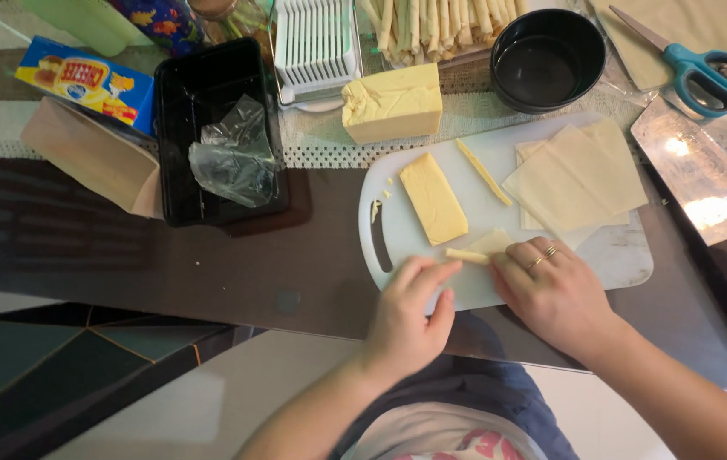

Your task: Rolling strips of cheese into pastry sheets to prepare appetizers.

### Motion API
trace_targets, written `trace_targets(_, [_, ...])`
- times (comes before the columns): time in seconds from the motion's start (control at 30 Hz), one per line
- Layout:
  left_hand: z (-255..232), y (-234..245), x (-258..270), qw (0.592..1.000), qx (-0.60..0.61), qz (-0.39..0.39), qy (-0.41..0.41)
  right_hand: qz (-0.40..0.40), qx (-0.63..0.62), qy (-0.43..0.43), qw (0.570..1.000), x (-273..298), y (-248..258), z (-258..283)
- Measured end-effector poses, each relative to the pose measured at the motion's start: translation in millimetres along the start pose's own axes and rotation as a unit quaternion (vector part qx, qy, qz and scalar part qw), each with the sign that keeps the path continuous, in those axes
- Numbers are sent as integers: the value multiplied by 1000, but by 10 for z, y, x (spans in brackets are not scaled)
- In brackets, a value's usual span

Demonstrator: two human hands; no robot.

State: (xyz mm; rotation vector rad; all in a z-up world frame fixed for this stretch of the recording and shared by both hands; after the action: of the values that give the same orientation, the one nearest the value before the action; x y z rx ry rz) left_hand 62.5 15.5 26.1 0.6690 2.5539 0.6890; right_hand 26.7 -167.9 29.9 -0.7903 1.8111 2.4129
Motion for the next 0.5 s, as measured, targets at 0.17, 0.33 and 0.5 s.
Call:
trace_targets(0.17, [271,-417,87,850,482,26,210,-56,-26,-74,995,-88,33,10])
trace_targets(0.33, [-27,-409,-243,723,651,-1,230,-121,-28,-149,981,-247,241,21])
trace_targets(0.5, [-74,-457,-580,701,685,-19,199,-190,16,-129,973,-458,389,74])
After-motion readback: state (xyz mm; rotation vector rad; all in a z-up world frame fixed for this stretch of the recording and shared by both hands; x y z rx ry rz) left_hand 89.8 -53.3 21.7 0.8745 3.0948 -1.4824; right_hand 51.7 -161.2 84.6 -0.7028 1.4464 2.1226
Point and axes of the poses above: each hand's wrist, its own x-axis away from the middle knuckle, its own y-axis out of the back of the hand, z = x × y, the point moved 4 cm from there along -x, towards the middle knuckle, and after that the axes turned 1 degree about -z, right-handed, at the moved point
